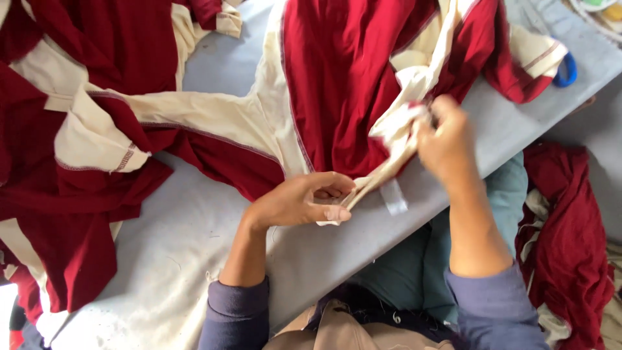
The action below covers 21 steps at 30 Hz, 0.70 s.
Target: The person uses scissors to trim a red and white garment on a table, then switches to a seam ripper to remove threads and a label from the same garment. The person continues to trim and remove threads from the garment's edges.
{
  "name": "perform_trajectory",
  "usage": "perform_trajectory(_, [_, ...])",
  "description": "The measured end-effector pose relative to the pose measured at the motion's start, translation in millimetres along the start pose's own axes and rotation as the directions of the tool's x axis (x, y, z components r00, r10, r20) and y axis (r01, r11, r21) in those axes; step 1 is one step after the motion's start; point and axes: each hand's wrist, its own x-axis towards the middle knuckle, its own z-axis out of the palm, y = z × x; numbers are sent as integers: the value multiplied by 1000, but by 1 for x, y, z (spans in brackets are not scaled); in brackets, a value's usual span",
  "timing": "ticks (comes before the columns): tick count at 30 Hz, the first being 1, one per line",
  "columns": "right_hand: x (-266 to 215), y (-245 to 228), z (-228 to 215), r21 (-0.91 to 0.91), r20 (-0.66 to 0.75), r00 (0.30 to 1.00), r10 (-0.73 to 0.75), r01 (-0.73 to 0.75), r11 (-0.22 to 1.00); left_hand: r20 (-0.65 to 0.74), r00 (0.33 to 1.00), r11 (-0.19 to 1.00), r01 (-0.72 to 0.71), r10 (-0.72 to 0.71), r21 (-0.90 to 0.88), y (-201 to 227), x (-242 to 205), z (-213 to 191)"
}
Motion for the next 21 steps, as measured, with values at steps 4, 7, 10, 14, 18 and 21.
perform_trajectory(4, [28, -129, -27, 158, -118, 899, -421, 436, 886, 32, 991, 954, -113, 127, -279, 8, 1, 4])
perform_trajectory(7, [15, -201, -44, 381, 180, 740, -648, 555, 740, -93, 981, 902, -193, 171, -386, 26, -1, 5])
perform_trajectory(10, [-9, -191, -43, 454, 228, 730, -644, 505, 734, -150, 983, 885, -165, 109, -436, 25, 1, 6])
perform_trajectory(14, [-69, -84, 13, 619, 78, 992, -101, 31, 785, -260, 962, 785, -225, 84, -577, -7, 11, 3])
perform_trajectory(18, [-123, -67, 53, 144, 138, 983, 118, -138, 980, -344, 938, 648, -292, 49, -703, -46, 31, 13])
perform_trajectory(21, [-114, -63, 44, 266, -157, 983, -99, 138, 954, -389, 921, 492, -342, 7, -801, -65, 38, 23])
